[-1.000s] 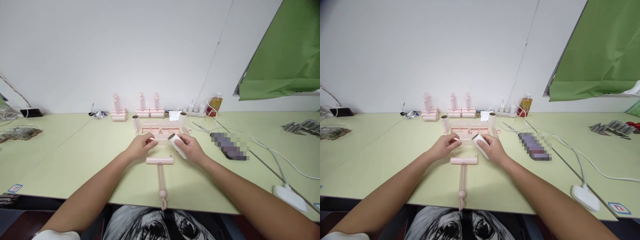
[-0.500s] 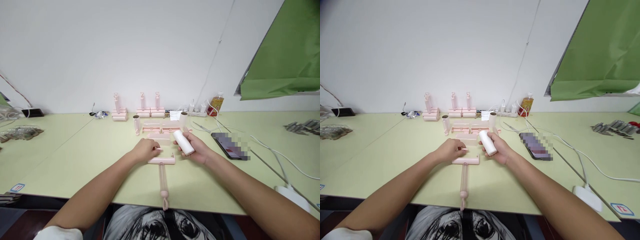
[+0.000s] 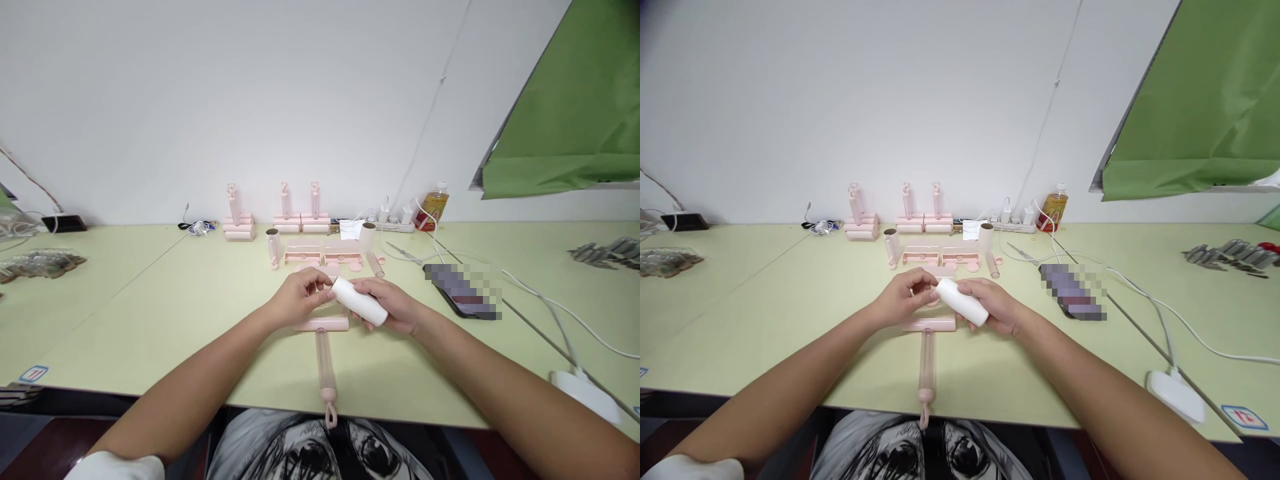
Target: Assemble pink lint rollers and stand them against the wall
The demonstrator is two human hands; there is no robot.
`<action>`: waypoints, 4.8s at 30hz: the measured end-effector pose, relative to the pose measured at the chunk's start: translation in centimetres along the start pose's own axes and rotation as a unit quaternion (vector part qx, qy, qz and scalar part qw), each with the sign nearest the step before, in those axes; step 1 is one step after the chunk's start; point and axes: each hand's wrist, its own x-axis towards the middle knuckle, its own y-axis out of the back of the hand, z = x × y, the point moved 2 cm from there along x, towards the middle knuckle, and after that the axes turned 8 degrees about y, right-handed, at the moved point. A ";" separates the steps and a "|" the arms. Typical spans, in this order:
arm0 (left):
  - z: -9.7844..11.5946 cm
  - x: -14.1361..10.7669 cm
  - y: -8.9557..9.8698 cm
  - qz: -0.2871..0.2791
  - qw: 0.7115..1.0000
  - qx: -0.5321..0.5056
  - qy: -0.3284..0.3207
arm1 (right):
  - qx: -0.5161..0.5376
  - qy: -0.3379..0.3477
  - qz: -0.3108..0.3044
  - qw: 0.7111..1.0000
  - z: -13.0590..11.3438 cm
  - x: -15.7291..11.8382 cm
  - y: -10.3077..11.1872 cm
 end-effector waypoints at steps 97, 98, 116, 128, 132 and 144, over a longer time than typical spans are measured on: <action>0.7 -1.2 2.8 0.038 0.961 0.246 -0.117 | -0.419 0.099 0.102 0.897 2.1 2.0 3.5; 0.9 -1.4 2.1 -0.022 0.958 0.252 -0.131 | -0.416 0.094 0.093 0.900 2.2 2.0 3.4; -0.6 -0.9 2.1 0.026 0.996 -0.048 0.077 | -0.208 0.024 -0.112 0.971 1.0 -0.3 -0.7; -1.0 -1.5 2.3 -0.281 0.923 -0.231 0.125 | -0.219 0.047 -0.193 0.955 0.6 -0.4 -0.1; -1.1 -2.1 1.7 -0.396 0.844 -0.340 0.126 | -0.183 0.040 -0.225 0.956 0.9 -0.6 -0.2; -1.0 -1.9 1.8 -0.345 0.856 -0.364 0.122 | -0.425 0.131 -0.172 0.879 1.0 -1.2 -2.5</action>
